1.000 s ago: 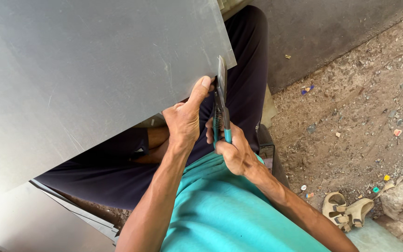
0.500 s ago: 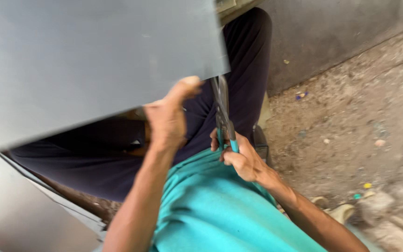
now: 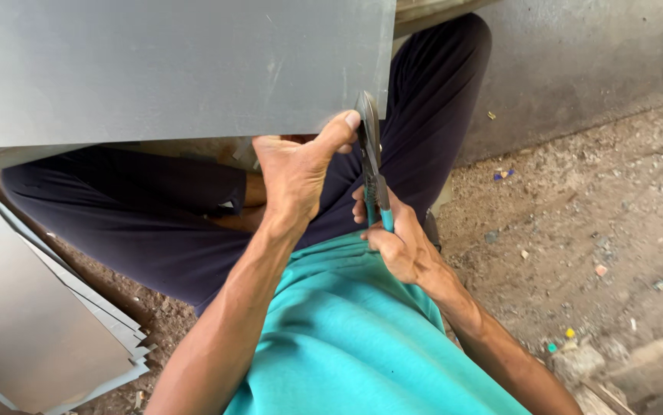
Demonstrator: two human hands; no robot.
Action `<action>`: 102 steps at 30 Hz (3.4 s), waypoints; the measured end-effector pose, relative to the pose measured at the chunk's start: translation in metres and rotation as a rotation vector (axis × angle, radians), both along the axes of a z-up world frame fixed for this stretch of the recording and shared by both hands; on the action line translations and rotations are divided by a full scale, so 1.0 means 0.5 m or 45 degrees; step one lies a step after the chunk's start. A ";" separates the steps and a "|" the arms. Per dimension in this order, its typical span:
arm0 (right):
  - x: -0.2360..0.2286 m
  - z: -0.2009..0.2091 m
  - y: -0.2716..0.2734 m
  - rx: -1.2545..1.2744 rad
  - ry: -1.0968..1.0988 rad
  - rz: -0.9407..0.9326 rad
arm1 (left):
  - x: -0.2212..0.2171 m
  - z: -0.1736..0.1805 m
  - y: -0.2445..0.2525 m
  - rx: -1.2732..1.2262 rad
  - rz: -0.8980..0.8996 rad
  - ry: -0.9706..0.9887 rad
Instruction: The person sits cross-legged on the ground and uses tin snips to cut a rectangular metal sheet. They repeatedly trim the edges of the sheet, creating small cutouts and removing excess material.
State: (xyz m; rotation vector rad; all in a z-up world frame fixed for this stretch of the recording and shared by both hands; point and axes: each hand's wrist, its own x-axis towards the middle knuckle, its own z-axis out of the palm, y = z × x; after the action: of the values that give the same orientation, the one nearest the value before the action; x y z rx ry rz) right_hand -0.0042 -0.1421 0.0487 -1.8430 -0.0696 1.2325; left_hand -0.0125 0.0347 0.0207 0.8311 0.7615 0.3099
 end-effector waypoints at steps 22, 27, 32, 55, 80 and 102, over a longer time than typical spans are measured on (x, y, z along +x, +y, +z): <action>0.026 0.007 -0.065 -0.065 -0.209 0.781 | -0.201 -0.009 0.134 -0.096 -0.040 0.094; 0.070 0.006 -0.040 -0.236 -0.096 0.958 | -0.266 -0.064 0.146 0.217 -0.065 -0.005; 0.100 0.025 -0.005 -0.249 -0.182 1.052 | -0.287 -0.095 0.181 0.416 -0.158 0.071; 0.102 0.058 0.096 -0.376 -0.056 1.155 | -0.283 -0.063 0.101 0.423 0.164 -0.001; 0.088 -0.028 0.024 -0.300 -0.647 1.157 | -0.261 0.009 0.173 0.027 0.449 0.063; -0.048 -0.005 0.088 -0.127 0.075 0.796 | -0.325 -0.039 0.098 0.131 0.601 -0.109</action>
State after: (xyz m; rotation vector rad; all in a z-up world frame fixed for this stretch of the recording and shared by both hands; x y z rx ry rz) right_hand -0.0281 -0.0979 0.0462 -1.9359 -0.5979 1.7355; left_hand -0.1751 0.0837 0.0012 0.7218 0.8619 0.8060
